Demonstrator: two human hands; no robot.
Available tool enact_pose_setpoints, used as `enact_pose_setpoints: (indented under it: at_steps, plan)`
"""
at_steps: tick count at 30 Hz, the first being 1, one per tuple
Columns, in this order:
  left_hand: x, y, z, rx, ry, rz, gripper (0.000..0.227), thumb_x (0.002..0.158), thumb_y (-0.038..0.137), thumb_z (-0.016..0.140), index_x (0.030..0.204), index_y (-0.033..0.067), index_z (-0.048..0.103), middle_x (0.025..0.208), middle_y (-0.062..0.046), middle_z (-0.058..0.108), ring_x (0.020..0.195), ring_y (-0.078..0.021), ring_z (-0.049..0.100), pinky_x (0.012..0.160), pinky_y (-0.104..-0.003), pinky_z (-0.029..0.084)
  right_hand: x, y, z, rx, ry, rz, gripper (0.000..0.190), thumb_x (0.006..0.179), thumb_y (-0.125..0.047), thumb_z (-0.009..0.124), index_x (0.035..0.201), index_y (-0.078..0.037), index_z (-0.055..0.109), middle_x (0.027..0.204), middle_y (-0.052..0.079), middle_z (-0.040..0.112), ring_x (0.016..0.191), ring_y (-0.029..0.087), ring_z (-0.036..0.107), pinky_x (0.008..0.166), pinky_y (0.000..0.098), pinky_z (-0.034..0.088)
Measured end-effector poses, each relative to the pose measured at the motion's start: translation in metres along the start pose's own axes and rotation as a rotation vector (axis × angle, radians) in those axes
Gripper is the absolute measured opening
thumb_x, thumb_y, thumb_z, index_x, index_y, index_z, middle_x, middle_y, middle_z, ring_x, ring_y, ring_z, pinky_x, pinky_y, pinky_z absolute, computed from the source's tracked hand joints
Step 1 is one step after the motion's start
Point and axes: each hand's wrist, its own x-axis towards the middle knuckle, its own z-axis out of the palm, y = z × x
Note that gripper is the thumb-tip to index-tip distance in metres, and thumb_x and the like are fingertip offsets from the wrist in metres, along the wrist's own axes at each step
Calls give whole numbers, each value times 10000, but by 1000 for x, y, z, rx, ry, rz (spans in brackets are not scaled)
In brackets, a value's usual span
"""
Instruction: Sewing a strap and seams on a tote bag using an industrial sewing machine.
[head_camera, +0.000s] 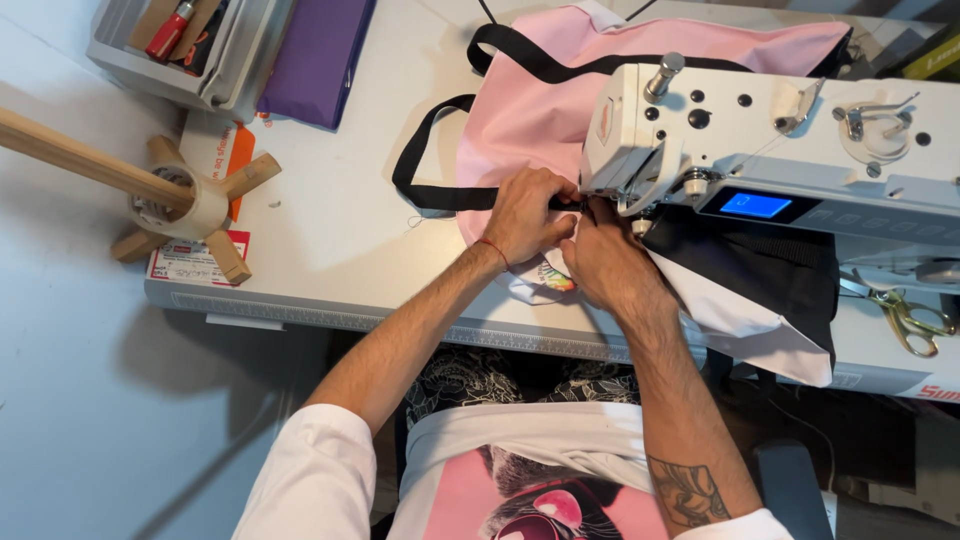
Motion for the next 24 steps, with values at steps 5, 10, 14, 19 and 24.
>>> enact_pose_setpoints:
  at_steps: [5,10,14,19,24]
  plan:
    - [-2,4,-3,-17,14,-19,263,760,223,761,995,110,725,944,-47,665,1009,-260,608,932,-424,454,-6,-2,-9,41,-135,58,491,977,-249,547,1371,40,511,1429,236,486,1194,449,583,1027,556,447]
    - [2,-2,4,-68,18,-80,159,841,273,728,916,137,759,892,-19,688,980,-236,618,934,-406,469,-10,7,-6,39,-121,-20,464,991,-251,552,1337,57,540,1378,240,521,1286,412,525,1094,503,414]
    - [12,20,-7,8,-7,-187,140,775,272,748,785,135,777,779,-2,715,952,-249,600,885,-426,402,-13,6,-5,-30,-146,-37,429,989,-264,555,1296,35,578,1442,225,492,1345,391,478,1108,505,388]
    - [17,13,-1,32,-47,-258,120,715,281,752,715,164,780,758,3,728,964,-223,614,892,-388,401,-15,13,-4,10,-112,-105,498,993,-283,549,1352,62,537,1500,232,445,1390,400,414,1121,490,352]
    - [13,1,-6,-34,-76,-167,137,695,281,773,688,144,775,776,-36,727,922,-259,632,859,-413,440,-21,7,-9,29,-170,-66,495,992,-297,544,1362,32,535,1528,195,441,1403,364,433,1150,464,362]
